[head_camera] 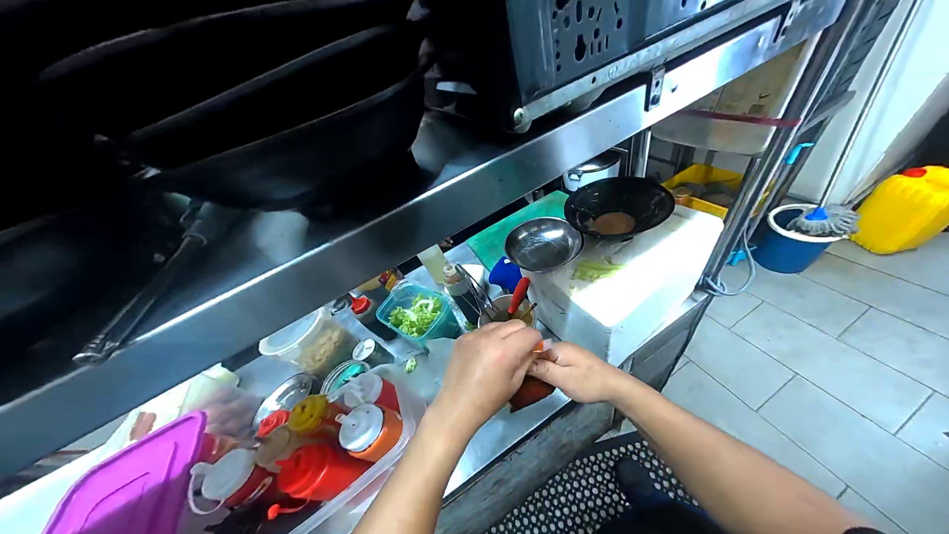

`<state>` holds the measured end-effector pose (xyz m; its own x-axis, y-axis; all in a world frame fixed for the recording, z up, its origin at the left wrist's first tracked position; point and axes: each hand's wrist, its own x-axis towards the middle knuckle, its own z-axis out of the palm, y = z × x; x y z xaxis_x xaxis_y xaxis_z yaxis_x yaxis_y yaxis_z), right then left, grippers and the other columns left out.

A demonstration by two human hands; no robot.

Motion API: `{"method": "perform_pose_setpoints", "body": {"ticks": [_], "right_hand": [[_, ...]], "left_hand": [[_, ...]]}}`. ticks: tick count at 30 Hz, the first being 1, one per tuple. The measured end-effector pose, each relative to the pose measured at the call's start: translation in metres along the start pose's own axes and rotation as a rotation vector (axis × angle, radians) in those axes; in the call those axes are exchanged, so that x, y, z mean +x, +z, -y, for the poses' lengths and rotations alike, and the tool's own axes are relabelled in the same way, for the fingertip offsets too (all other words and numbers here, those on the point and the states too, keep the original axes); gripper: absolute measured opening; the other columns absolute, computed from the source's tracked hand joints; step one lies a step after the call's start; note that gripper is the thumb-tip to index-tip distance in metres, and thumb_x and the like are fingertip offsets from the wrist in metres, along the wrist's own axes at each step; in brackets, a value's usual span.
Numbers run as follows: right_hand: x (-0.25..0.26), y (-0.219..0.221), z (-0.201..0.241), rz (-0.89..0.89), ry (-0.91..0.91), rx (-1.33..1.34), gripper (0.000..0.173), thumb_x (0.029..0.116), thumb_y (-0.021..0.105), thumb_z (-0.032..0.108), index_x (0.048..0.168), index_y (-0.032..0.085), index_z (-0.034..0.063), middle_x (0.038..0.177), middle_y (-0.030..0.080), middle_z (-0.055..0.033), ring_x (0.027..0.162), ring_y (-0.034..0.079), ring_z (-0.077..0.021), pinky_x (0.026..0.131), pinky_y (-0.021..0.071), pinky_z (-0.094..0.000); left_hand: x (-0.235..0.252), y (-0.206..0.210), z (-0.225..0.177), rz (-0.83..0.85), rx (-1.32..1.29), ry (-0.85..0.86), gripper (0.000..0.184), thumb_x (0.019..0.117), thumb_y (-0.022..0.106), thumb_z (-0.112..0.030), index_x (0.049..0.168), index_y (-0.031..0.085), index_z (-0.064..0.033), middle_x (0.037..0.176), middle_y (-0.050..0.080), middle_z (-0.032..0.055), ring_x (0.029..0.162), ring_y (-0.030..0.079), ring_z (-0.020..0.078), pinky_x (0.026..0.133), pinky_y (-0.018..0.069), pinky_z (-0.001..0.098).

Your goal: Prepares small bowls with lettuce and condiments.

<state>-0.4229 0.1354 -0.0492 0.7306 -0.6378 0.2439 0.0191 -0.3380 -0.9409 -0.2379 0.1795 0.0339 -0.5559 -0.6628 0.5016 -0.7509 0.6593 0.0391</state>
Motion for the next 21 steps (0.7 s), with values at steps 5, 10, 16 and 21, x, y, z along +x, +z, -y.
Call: {"method": "perform_pose_setpoints", "body": {"ticks": [5, 10, 16, 21], "right_hand": [[0.009, -0.023, -0.033, 0.054, 0.006, -0.017, 0.044, 0.1098, 0.043, 0.042, 0.111, 0.071, 0.0072, 0.100, 0.071, -0.0015, 0.096, 0.066, -0.0054, 0.090, 0.0539, -0.0323], [0.011, -0.029, -0.067, 0.079, 0.055, 0.035, 0.045, 0.1097, 0.043, 0.043, 0.106, 0.071, 0.0076, 0.096, 0.069, -0.0018, 0.093, 0.065, -0.0071, 0.088, 0.0532, -0.0335], [0.024, -0.027, -0.088, 0.074, 0.098, -0.021, 0.044, 0.1104, 0.042, 0.039, 0.123, 0.071, 0.0095, 0.116, 0.072, -0.0050, 0.110, 0.066, -0.0101, 0.102, 0.0507, -0.0360], [0.033, -0.026, -0.086, 0.084, 0.145, -0.067, 0.039, 0.1108, 0.043, 0.035, 0.120, 0.073, 0.0111, 0.115, 0.073, -0.0027, 0.109, 0.066, -0.0075, 0.100, 0.0504, -0.0334]], "left_hand": [[0.014, 0.024, 0.019, -0.037, 0.038, -0.025, 0.020, 0.1019, 0.059, -0.021, 0.092, 0.074, -0.0128, 0.084, 0.071, -0.0017, 0.082, 0.070, 0.0134, 0.073, 0.0607, 0.0355], [0.007, 0.044, 0.033, -0.049, 0.029, -0.171, 0.025, 0.1052, 0.056, -0.028, 0.098, 0.075, -0.0139, 0.091, 0.072, -0.0016, 0.087, 0.071, 0.0127, 0.078, 0.0614, 0.0379], [-0.014, 0.064, 0.056, -0.087, -0.006, -0.340, 0.033, 0.1064, 0.054, -0.036, 0.100, 0.079, -0.0153, 0.096, 0.076, -0.0023, 0.094, 0.072, 0.0109, 0.088, 0.0599, 0.0380], [-0.033, 0.072, 0.060, -0.119, -0.080, -0.558, 0.036, 0.1065, 0.053, -0.035, 0.102, 0.077, -0.0092, 0.100, 0.074, 0.0037, 0.099, 0.070, 0.0166, 0.093, 0.0576, 0.0421]]}}
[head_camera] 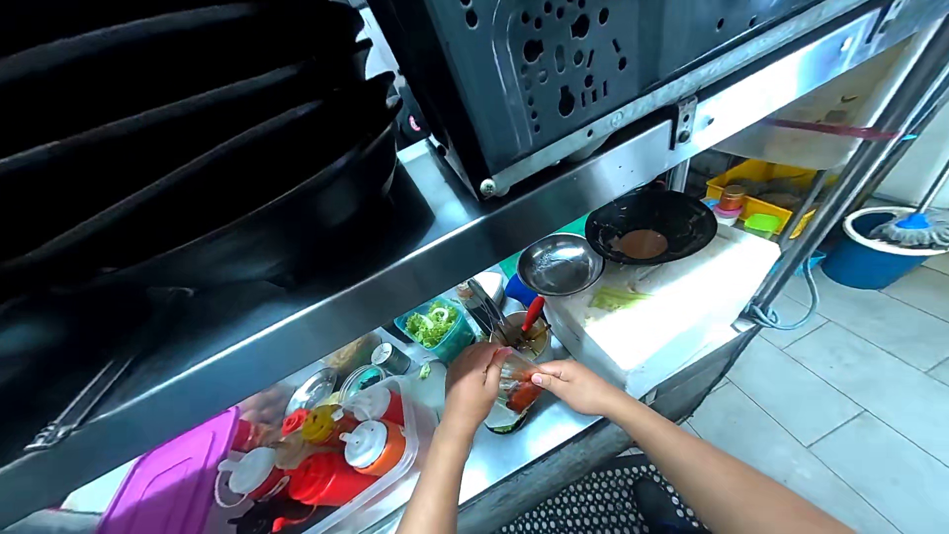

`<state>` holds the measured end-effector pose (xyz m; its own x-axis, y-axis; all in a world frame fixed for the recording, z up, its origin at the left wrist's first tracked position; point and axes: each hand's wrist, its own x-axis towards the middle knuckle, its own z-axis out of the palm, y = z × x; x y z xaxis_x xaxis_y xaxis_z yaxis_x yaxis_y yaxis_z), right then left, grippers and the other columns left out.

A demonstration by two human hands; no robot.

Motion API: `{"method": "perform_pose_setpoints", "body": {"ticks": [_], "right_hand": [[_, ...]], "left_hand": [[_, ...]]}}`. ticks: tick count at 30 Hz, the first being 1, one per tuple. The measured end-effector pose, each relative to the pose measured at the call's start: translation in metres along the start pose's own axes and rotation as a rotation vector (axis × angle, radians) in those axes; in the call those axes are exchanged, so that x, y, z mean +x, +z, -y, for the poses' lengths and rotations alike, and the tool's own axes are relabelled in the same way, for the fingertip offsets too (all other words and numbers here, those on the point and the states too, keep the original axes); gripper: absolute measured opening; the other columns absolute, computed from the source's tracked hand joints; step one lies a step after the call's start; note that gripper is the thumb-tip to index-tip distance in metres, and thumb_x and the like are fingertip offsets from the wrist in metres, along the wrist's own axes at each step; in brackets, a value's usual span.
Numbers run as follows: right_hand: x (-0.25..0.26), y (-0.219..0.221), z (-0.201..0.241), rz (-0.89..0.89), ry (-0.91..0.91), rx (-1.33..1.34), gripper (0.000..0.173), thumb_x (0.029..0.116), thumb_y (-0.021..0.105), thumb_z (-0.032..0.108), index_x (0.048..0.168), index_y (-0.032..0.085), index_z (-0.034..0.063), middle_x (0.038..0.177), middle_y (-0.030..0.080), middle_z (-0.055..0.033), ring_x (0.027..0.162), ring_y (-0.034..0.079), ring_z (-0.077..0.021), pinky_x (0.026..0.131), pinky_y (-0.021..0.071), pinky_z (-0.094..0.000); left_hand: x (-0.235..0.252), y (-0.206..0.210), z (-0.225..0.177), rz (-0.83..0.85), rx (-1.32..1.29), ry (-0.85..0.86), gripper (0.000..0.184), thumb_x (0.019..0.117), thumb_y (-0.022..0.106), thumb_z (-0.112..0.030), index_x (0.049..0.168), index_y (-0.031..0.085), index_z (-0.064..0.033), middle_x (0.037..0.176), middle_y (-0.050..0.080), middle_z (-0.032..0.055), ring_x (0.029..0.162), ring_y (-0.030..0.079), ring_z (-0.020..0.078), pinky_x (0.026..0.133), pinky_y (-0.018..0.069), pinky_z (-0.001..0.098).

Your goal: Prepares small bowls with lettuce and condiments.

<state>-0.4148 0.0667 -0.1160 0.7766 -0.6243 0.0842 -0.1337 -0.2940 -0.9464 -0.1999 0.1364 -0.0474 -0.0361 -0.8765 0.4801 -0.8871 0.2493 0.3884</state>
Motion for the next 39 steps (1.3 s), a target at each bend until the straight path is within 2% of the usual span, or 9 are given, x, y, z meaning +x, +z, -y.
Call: {"method": "perform_pose_setpoints", "body": {"ticks": [4, 7, 9, 13, 17, 20, 30, 36, 39], "right_hand": [[0.010, 0.006, 0.014, 0.018, 0.069, 0.003, 0.038, 0.1110, 0.043, 0.033, 0.128, 0.071, 0.0129, 0.123, 0.072, -0.0019, 0.115, 0.065, -0.0077, 0.105, 0.0497, -0.0352], [0.018, 0.013, 0.020, 0.003, 0.076, 0.001, 0.034, 0.1106, 0.044, 0.026, 0.124, 0.073, 0.0131, 0.119, 0.073, -0.0021, 0.112, 0.067, -0.0086, 0.103, 0.0513, -0.0371], [0.024, 0.016, 0.021, -0.020, 0.072, -0.005, 0.032, 0.1098, 0.046, 0.024, 0.116, 0.075, 0.0121, 0.109, 0.074, -0.0030, 0.102, 0.068, -0.0107, 0.095, 0.0542, -0.0391], [0.029, 0.019, 0.026, -0.053, 0.053, -0.088, 0.033, 0.1099, 0.048, 0.025, 0.101, 0.074, 0.0081, 0.089, 0.070, -0.0051, 0.084, 0.066, -0.0141, 0.080, 0.0538, -0.0403], [0.033, 0.019, 0.031, -0.079, 0.057, -0.130, 0.031, 0.1094, 0.050, 0.026, 0.112, 0.076, 0.0096, 0.108, 0.075, -0.0048, 0.099, 0.069, -0.0139, 0.093, 0.0547, -0.0413], [0.036, 0.019, 0.030, -0.071, 0.052, -0.121, 0.032, 0.1095, 0.050, 0.029, 0.119, 0.075, 0.0111, 0.116, 0.074, -0.0042, 0.107, 0.069, -0.0133, 0.099, 0.0535, -0.0408], [0.049, 0.032, 0.011, -0.039, -0.012, -0.036, 0.032, 0.1088, 0.052, 0.030, 0.124, 0.075, 0.0142, 0.123, 0.073, -0.0019, 0.117, 0.066, -0.0100, 0.106, 0.0509, -0.0375], [0.053, 0.036, 0.016, -0.005, 0.040, -0.014, 0.033, 0.1096, 0.050, 0.029, 0.128, 0.073, 0.0154, 0.126, 0.072, -0.0015, 0.117, 0.065, -0.0107, 0.106, 0.0507, -0.0387], [0.056, 0.038, 0.021, -0.036, 0.064, -0.040, 0.031, 0.1091, 0.051, 0.029, 0.123, 0.074, 0.0135, 0.118, 0.073, -0.0035, 0.110, 0.067, -0.0126, 0.102, 0.0526, -0.0402]], "left_hand": [[-0.005, -0.006, 0.007, 0.142, -0.190, -0.181, 0.033, 0.1039, 0.055, -0.038, 0.107, 0.070, -0.0089, 0.108, 0.066, 0.0051, 0.102, 0.064, 0.0166, 0.092, 0.0560, 0.0411], [-0.004, -0.011, 0.011, 0.294, -0.167, -0.190, 0.058, 0.0863, 0.074, -0.059, 0.122, 0.068, -0.0139, 0.117, 0.066, 0.0041, 0.108, 0.063, 0.0182, 0.094, 0.0550, 0.0440], [-0.002, -0.012, 0.010, 0.368, -0.097, -0.139, 0.066, 0.0758, 0.083, -0.063, 0.120, 0.069, -0.0154, 0.114, 0.067, 0.0034, 0.106, 0.063, 0.0193, 0.093, 0.0560, 0.0448], [-0.001, -0.012, 0.011, 0.427, 0.019, -0.032, 0.034, 0.0922, 0.076, -0.042, 0.110, 0.071, -0.0134, 0.102, 0.070, 0.0037, 0.100, 0.066, 0.0209, 0.093, 0.0553, 0.0461], [-0.004, -0.007, 0.017, 0.291, 0.024, 0.019, 0.018, 0.1003, 0.066, -0.031, 0.102, 0.076, -0.0161, 0.098, 0.071, -0.0019, 0.098, 0.066, 0.0144, 0.093, 0.0548, 0.0399], [-0.009, -0.002, 0.022, 0.196, 0.014, 0.019, 0.016, 0.1009, 0.065, -0.028, 0.099, 0.075, -0.0157, 0.096, 0.070, -0.0021, 0.098, 0.065, 0.0152, 0.093, 0.0533, 0.0423], [-0.043, 0.017, 0.047, -0.063, -0.085, -0.174, 0.017, 0.1018, 0.060, -0.022, 0.100, 0.074, -0.0140, 0.101, 0.070, 0.0002, 0.106, 0.063, 0.0175, 0.101, 0.0480, 0.0471], [-0.051, 0.013, 0.054, -0.091, -0.184, -0.274, 0.013, 0.1009, 0.063, -0.019, 0.101, 0.074, -0.0114, 0.101, 0.069, 0.0019, 0.105, 0.062, 0.0183, 0.099, 0.0493, 0.0438], [-0.049, 0.009, 0.055, -0.040, -0.200, -0.291, 0.015, 0.1022, 0.062, -0.021, 0.107, 0.072, -0.0112, 0.107, 0.068, 0.0046, 0.108, 0.062, 0.0203, 0.099, 0.0502, 0.0449]]}}
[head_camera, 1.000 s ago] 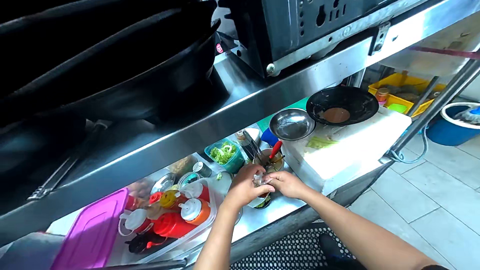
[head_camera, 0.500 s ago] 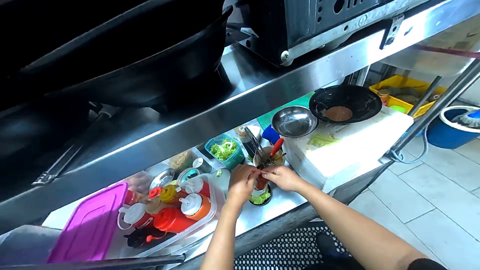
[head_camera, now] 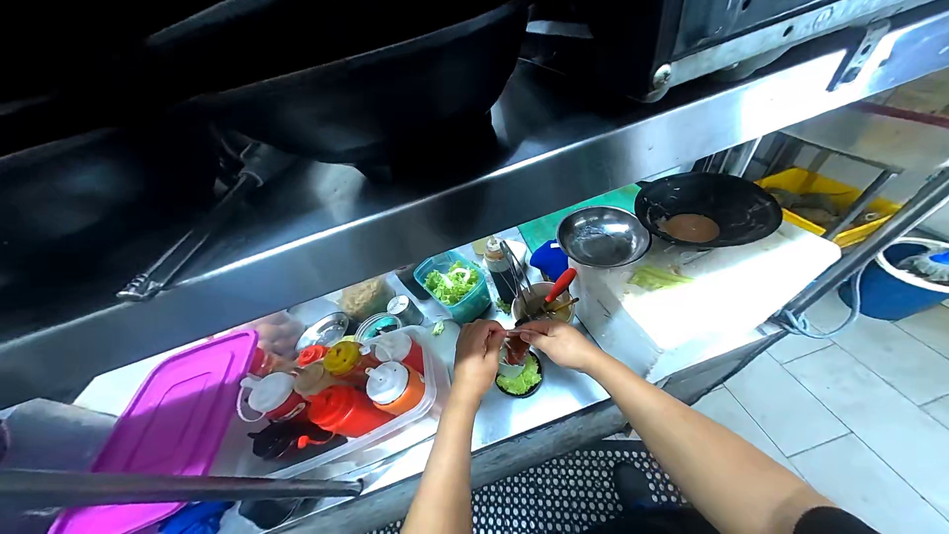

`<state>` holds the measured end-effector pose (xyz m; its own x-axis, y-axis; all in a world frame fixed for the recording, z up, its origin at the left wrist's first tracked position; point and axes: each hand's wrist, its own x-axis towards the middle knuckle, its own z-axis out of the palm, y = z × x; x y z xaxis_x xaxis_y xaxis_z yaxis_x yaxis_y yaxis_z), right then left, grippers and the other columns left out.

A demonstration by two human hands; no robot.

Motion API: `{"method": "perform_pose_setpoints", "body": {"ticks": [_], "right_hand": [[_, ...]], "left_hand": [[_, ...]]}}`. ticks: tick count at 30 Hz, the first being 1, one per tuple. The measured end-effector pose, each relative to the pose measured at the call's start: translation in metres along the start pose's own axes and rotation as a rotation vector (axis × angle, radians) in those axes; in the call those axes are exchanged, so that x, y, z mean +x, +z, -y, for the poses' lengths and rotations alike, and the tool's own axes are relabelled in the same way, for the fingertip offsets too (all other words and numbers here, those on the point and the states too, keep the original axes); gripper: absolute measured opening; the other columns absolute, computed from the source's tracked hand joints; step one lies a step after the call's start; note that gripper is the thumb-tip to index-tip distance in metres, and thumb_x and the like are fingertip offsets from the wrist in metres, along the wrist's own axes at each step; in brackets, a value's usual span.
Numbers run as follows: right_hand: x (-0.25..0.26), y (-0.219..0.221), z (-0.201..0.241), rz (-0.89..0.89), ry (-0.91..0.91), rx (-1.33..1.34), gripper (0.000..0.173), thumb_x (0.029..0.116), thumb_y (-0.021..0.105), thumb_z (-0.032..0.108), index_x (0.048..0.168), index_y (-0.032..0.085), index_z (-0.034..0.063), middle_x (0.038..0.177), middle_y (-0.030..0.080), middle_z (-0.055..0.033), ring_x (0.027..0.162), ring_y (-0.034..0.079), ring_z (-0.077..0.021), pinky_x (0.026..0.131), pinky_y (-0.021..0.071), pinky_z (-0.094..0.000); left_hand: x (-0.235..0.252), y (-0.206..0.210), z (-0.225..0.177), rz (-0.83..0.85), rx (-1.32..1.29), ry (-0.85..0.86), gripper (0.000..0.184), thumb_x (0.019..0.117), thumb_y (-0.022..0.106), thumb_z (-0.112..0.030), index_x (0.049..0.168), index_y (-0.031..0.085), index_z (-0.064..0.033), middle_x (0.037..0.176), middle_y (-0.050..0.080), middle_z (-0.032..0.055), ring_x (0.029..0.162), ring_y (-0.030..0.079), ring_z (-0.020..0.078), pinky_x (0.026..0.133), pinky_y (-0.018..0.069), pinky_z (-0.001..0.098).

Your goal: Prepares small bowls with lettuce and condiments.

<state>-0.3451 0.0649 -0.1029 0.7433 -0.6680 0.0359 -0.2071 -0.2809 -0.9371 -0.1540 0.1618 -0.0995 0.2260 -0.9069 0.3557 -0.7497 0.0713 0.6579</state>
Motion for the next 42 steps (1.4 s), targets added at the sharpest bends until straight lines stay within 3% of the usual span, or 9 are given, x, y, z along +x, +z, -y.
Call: {"method": "perform_pose_setpoints", "body": {"ticks": [3, 8, 15, 22, 28, 32, 35, 37, 42], "right_hand": [[0.008, 0.000, -0.001, -0.022, 0.033, -0.006, 0.029, 0.1076, 0.054, 0.031, 0.119, 0.075, 0.0137, 0.112, 0.074, -0.0034, 0.104, 0.068, -0.0122, 0.098, 0.0540, -0.0398], [0.008, -0.001, 0.009, -0.055, 0.035, 0.057, 0.024, 0.1055, 0.059, 0.026, 0.113, 0.077, 0.0124, 0.108, 0.075, -0.0019, 0.103, 0.068, -0.0089, 0.097, 0.0536, -0.0355], [0.007, -0.012, 0.025, -0.118, -0.030, 0.107, 0.022, 0.1038, 0.061, 0.025, 0.112, 0.077, 0.0117, 0.105, 0.075, -0.0013, 0.099, 0.068, -0.0082, 0.094, 0.0549, -0.0353], [0.013, -0.008, 0.007, -0.053, 0.006, 0.153, 0.022, 0.1031, 0.063, 0.025, 0.110, 0.077, 0.0105, 0.103, 0.075, -0.0025, 0.098, 0.068, -0.0092, 0.093, 0.0543, -0.0369], [0.015, -0.004, -0.012, 0.017, 0.023, 0.101, 0.025, 0.1042, 0.061, 0.026, 0.113, 0.077, 0.0088, 0.107, 0.075, -0.0044, 0.101, 0.067, -0.0104, 0.095, 0.0527, -0.0379], [0.015, -0.005, -0.008, 0.044, 0.034, 0.043, 0.025, 0.1046, 0.060, 0.024, 0.116, 0.077, 0.0102, 0.111, 0.075, -0.0048, 0.106, 0.068, -0.0114, 0.099, 0.0523, -0.0385], [0.018, 0.002, -0.010, 0.024, 0.025, 0.126, 0.029, 0.0991, 0.069, 0.025, 0.124, 0.073, 0.0119, 0.116, 0.073, -0.0072, 0.107, 0.068, -0.0150, 0.099, 0.0547, -0.0411], [0.023, 0.005, -0.009, 0.018, 0.007, 0.180, 0.035, 0.0965, 0.072, 0.027, 0.128, 0.071, 0.0122, 0.115, 0.073, -0.0083, 0.104, 0.069, -0.0155, 0.096, 0.0554, -0.0418], [0.027, 0.008, -0.005, 0.038, -0.034, 0.071, 0.025, 0.1037, 0.062, 0.030, 0.107, 0.077, 0.0105, 0.094, 0.074, -0.0027, 0.088, 0.068, -0.0094, 0.086, 0.0550, -0.0373]], "left_hand": [[0.005, -0.005, -0.003, 0.090, 0.059, 0.063, 0.028, 0.0971, 0.069, -0.030, 0.121, 0.073, -0.0161, 0.114, 0.068, 0.0052, 0.112, 0.062, 0.0221, 0.101, 0.0509, 0.0487], [0.018, -0.012, -0.020, 0.101, 0.172, 0.123, 0.015, 0.0983, 0.070, -0.026, 0.103, 0.077, -0.0138, 0.099, 0.070, 0.0025, 0.097, 0.065, 0.0180, 0.092, 0.0548, 0.0430], [0.023, -0.021, -0.041, 0.073, 0.120, 0.079, 0.017, 0.1015, 0.066, -0.027, 0.107, 0.074, -0.0138, 0.100, 0.068, 0.0025, 0.095, 0.066, 0.0170, 0.088, 0.0565, 0.0437], [0.020, -0.007, -0.031, 0.059, 0.025, 0.021, 0.014, 0.1040, 0.060, -0.018, 0.106, 0.070, -0.0086, 0.103, 0.068, 0.0052, 0.097, 0.065, 0.0179, 0.090, 0.0552, 0.0439], [0.015, -0.001, -0.025, 0.043, -0.020, -0.014, 0.014, 0.1049, 0.057, -0.014, 0.106, 0.069, -0.0068, 0.106, 0.067, 0.0070, 0.101, 0.065, 0.0184, 0.094, 0.0541, 0.0438], [0.015, -0.008, -0.021, 0.085, -0.063, -0.085, 0.015, 0.1060, 0.056, -0.017, 0.108, 0.067, -0.0067, 0.104, 0.066, 0.0080, 0.093, 0.064, 0.0181, 0.085, 0.0555, 0.0417], [0.016, -0.013, -0.022, 0.155, -0.064, -0.100, 0.015, 0.1062, 0.057, -0.019, 0.108, 0.067, -0.0080, 0.100, 0.066, 0.0071, 0.088, 0.064, 0.0173, 0.082, 0.0557, 0.0409], [0.019, -0.014, -0.022, 0.195, -0.057, -0.074, 0.016, 0.1058, 0.058, -0.021, 0.108, 0.069, -0.0088, 0.100, 0.068, 0.0057, 0.091, 0.065, 0.0163, 0.085, 0.0563, 0.0417], [0.025, -0.020, -0.025, 0.246, 0.042, -0.008, 0.017, 0.1063, 0.056, -0.018, 0.105, 0.070, -0.0084, 0.100, 0.069, 0.0062, 0.095, 0.066, 0.0180, 0.090, 0.0552, 0.0456]]}}
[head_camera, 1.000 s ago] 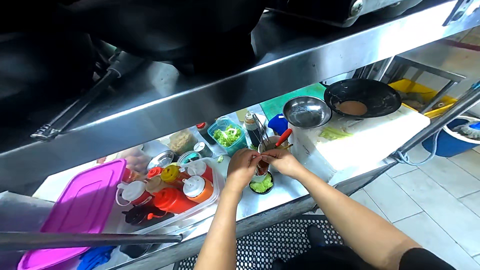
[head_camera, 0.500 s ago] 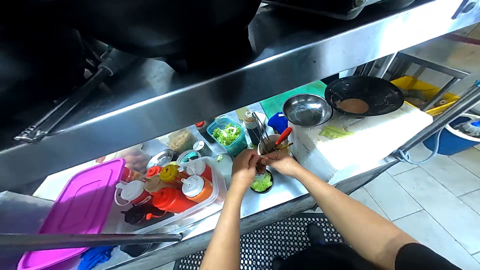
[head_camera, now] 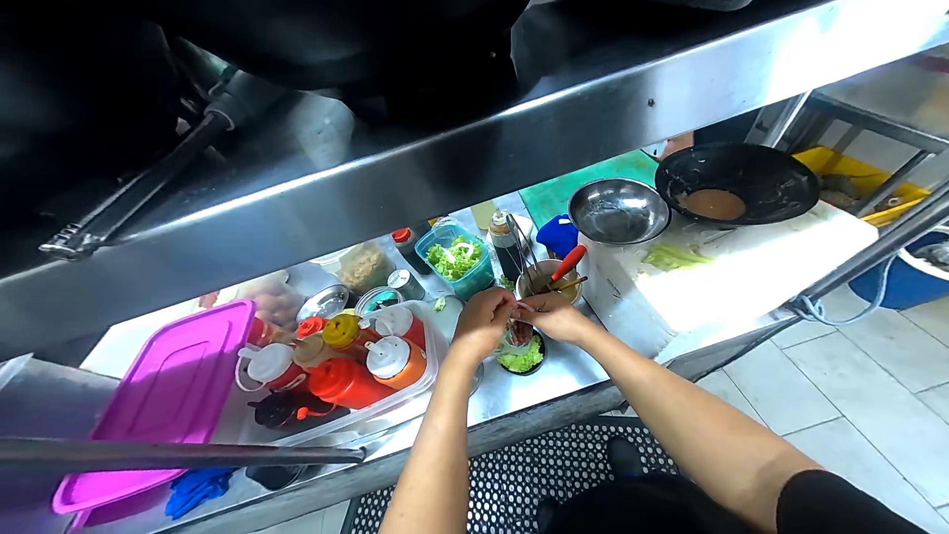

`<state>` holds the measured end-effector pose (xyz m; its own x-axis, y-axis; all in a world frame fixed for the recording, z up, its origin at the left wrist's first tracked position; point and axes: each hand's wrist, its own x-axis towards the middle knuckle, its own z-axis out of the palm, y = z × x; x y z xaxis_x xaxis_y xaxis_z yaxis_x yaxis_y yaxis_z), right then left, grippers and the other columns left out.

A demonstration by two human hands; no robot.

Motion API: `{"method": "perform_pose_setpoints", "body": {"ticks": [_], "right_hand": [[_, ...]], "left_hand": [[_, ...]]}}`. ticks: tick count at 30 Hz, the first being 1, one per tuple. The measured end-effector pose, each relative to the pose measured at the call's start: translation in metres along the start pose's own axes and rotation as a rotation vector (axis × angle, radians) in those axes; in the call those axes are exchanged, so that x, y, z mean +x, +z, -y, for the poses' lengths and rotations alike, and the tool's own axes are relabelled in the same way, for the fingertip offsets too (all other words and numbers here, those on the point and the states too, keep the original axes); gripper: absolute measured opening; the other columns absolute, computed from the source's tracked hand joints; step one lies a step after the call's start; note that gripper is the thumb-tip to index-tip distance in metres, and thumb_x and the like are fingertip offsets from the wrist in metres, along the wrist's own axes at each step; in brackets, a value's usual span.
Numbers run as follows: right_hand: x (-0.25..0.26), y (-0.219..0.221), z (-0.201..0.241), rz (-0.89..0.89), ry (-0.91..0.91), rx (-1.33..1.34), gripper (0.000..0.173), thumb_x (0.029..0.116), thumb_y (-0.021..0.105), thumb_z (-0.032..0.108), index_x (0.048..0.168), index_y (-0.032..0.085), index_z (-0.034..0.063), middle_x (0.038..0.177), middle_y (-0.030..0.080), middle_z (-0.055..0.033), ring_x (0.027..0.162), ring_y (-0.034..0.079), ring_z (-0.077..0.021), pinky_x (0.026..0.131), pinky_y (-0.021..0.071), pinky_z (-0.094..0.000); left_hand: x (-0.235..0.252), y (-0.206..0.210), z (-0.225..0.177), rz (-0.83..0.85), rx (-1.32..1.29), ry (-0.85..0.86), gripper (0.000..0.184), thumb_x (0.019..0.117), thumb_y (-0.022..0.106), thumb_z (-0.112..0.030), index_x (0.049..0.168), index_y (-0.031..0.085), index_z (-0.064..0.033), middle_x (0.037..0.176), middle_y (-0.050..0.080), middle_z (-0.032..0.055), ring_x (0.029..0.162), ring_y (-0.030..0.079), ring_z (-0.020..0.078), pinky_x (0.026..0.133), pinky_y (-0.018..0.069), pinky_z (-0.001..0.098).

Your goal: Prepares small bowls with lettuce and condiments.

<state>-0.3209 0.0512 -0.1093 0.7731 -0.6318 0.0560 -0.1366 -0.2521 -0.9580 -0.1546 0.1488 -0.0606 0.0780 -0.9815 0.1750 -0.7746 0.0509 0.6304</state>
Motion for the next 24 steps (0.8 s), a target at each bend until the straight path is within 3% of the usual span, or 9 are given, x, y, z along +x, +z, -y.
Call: {"method": "perform_pose_setpoints", "body": {"ticks": [3, 10, 12, 15, 20, 24], "right_hand": [[0.000, 0.004, -0.008, -0.040, -0.016, -0.025, 0.026, 0.1036, 0.062, 0.031, 0.105, 0.078, 0.0097, 0.092, 0.075, -0.0037, 0.088, 0.069, -0.0112, 0.087, 0.0563, -0.0393], [-0.003, 0.013, -0.012, -0.065, 0.055, -0.023, 0.026, 0.1027, 0.063, 0.032, 0.104, 0.078, 0.0105, 0.094, 0.075, -0.0035, 0.089, 0.069, -0.0119, 0.087, 0.0553, -0.0408], [-0.004, 0.015, -0.015, -0.076, 0.060, -0.034, 0.027, 0.1025, 0.064, 0.033, 0.102, 0.078, 0.0105, 0.092, 0.074, -0.0035, 0.088, 0.068, -0.0120, 0.085, 0.0547, -0.0410], [-0.008, 0.015, -0.012, -0.068, 0.101, -0.046, 0.026, 0.1031, 0.063, 0.033, 0.110, 0.079, 0.0142, 0.102, 0.076, -0.0019, 0.097, 0.069, -0.0104, 0.093, 0.0537, -0.0399], [-0.010, 0.013, -0.011, -0.095, 0.112, -0.048, 0.025, 0.1032, 0.063, 0.032, 0.114, 0.079, 0.0152, 0.107, 0.076, -0.0021, 0.104, 0.068, -0.0112, 0.097, 0.0522, -0.0407], [-0.011, 0.010, -0.012, -0.124, 0.089, -0.040, 0.024, 0.1026, 0.064, 0.030, 0.109, 0.079, 0.0129, 0.102, 0.076, -0.0027, 0.098, 0.068, -0.0106, 0.093, 0.0528, -0.0396]], "left_hand": [[-0.003, 0.006, -0.001, -0.048, 0.072, 0.060, 0.019, 0.1062, 0.055, -0.016, 0.106, 0.071, -0.0059, 0.109, 0.070, 0.0095, 0.106, 0.067, 0.0229, 0.098, 0.0537, 0.0492], [-0.007, 0.013, 0.006, -0.199, 0.021, 0.096, 0.017, 0.1052, 0.056, -0.014, 0.105, 0.071, -0.0047, 0.106, 0.070, 0.0090, 0.106, 0.066, 0.0217, 0.098, 0.0535, 0.0460], [-0.009, 0.012, 0.006, -0.204, 0.021, 0.092, 0.017, 0.1051, 0.056, -0.014, 0.106, 0.071, -0.0046, 0.108, 0.070, 0.0094, 0.108, 0.066, 0.0225, 0.099, 0.0528, 0.0464], [-0.010, 0.012, 0.004, -0.210, 0.024, 0.100, 0.017, 0.1051, 0.057, -0.014, 0.106, 0.071, -0.0042, 0.109, 0.070, 0.0100, 0.110, 0.066, 0.0233, 0.100, 0.0521, 0.0462], [-0.008, 0.009, -0.003, -0.215, 0.043, 0.125, 0.018, 0.1053, 0.056, -0.014, 0.107, 0.072, -0.0045, 0.112, 0.071, 0.0100, 0.112, 0.065, 0.0238, 0.101, 0.0519, 0.0466], [-0.005, 0.005, -0.012, -0.194, 0.049, 0.114, 0.018, 0.1058, 0.055, -0.014, 0.107, 0.071, -0.0057, 0.112, 0.070, 0.0088, 0.111, 0.065, 0.0229, 0.100, 0.0523, 0.0458]]}}
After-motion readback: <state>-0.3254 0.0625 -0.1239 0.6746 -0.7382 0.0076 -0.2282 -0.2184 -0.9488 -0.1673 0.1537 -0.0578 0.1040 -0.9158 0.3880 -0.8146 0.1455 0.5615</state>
